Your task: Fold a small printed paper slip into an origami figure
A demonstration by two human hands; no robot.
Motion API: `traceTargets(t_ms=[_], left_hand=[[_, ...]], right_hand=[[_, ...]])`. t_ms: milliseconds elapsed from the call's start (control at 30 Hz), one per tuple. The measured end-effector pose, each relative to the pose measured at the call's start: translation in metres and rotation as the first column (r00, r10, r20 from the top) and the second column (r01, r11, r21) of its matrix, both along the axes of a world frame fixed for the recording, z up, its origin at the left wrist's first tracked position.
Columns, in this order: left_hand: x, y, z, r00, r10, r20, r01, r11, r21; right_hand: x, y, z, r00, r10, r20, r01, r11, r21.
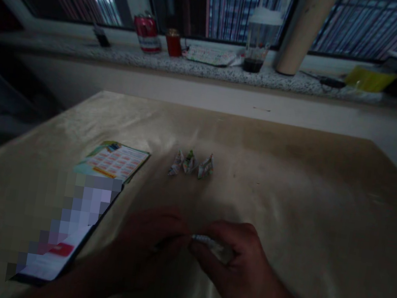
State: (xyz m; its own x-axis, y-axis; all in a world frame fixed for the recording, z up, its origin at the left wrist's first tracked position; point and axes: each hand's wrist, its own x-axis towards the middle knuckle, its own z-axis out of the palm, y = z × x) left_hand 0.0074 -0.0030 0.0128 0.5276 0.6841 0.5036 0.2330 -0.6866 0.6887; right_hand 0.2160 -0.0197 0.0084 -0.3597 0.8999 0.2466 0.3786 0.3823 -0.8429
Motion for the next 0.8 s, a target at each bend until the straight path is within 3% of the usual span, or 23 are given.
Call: traceTargets(t_ms=[100, 167, 300, 333, 400, 433, 500, 567, 600, 700, 733, 800], left_hand=[[-0.001, -0.001, 0.002, 0.995, -0.039, -0.097, 0.037, 0.999, -0.023], [-0.001, -0.001, 0.003, 0.988, -0.045, -0.146, 0.046, 0.999, 0.005], [0.001, -0.001, 0.003, 0.988, -0.039, -0.150, 0.047, 0.998, 0.049], [0.001, 0.000, 0.002, 0.991, -0.039, -0.124, 0.041, 0.999, 0.016], [0.003, 0.003, 0.001, 0.999, -0.019, -0.044, 0.011, 0.986, -0.169], [0.003, 0.006, 0.001, 1.000, 0.004, -0.014, -0.008, 0.950, -0.313], [0.004, 0.010, 0.002, 0.999, 0.045, 0.016, -0.026, 0.795, -0.606], [0.005, 0.014, 0.003, 0.997, 0.072, 0.028, -0.026, 0.658, -0.753], [0.005, 0.014, 0.003, 0.995, 0.091, 0.033, -0.033, 0.644, -0.764], [0.008, 0.013, 0.004, 0.984, 0.170, 0.049, -0.087, 0.704, -0.705], [0.009, 0.013, 0.004, 0.980, 0.186, 0.063, -0.087, 0.700, -0.709], [0.011, 0.012, 0.003, 0.973, 0.207, 0.098, -0.057, 0.634, -0.772]], right_hand=[[0.002, -0.001, 0.000, 0.999, 0.039, 0.018, -0.040, 0.996, 0.077], [0.001, -0.001, 0.000, 0.999, 0.030, -0.031, -0.028, 0.998, 0.060], [0.001, 0.000, 0.000, 0.971, 0.040, -0.234, -0.084, 0.979, -0.183], [0.002, 0.001, -0.001, 0.962, 0.039, -0.271, -0.104, 0.968, -0.229], [0.003, 0.003, -0.001, 0.952, 0.026, -0.304, -0.116, 0.952, -0.282], [0.004, 0.003, -0.001, 0.953, 0.019, -0.303, -0.114, 0.948, -0.298], [0.004, 0.004, -0.001, 0.961, 0.007, -0.275, -0.099, 0.942, -0.321], [0.002, 0.004, 0.000, 0.973, -0.016, -0.232, -0.062, 0.944, -0.325], [0.000, 0.004, 0.000, 0.975, -0.040, -0.218, -0.032, 0.948, -0.316], [-0.004, 0.003, 0.001, 0.961, -0.125, -0.247, 0.051, 0.957, -0.285], [-0.004, 0.003, 0.001, 0.951, -0.143, -0.275, 0.062, 0.957, -0.285], [-0.005, 0.004, 0.001, 0.928, -0.165, -0.333, 0.064, 0.953, -0.295]])
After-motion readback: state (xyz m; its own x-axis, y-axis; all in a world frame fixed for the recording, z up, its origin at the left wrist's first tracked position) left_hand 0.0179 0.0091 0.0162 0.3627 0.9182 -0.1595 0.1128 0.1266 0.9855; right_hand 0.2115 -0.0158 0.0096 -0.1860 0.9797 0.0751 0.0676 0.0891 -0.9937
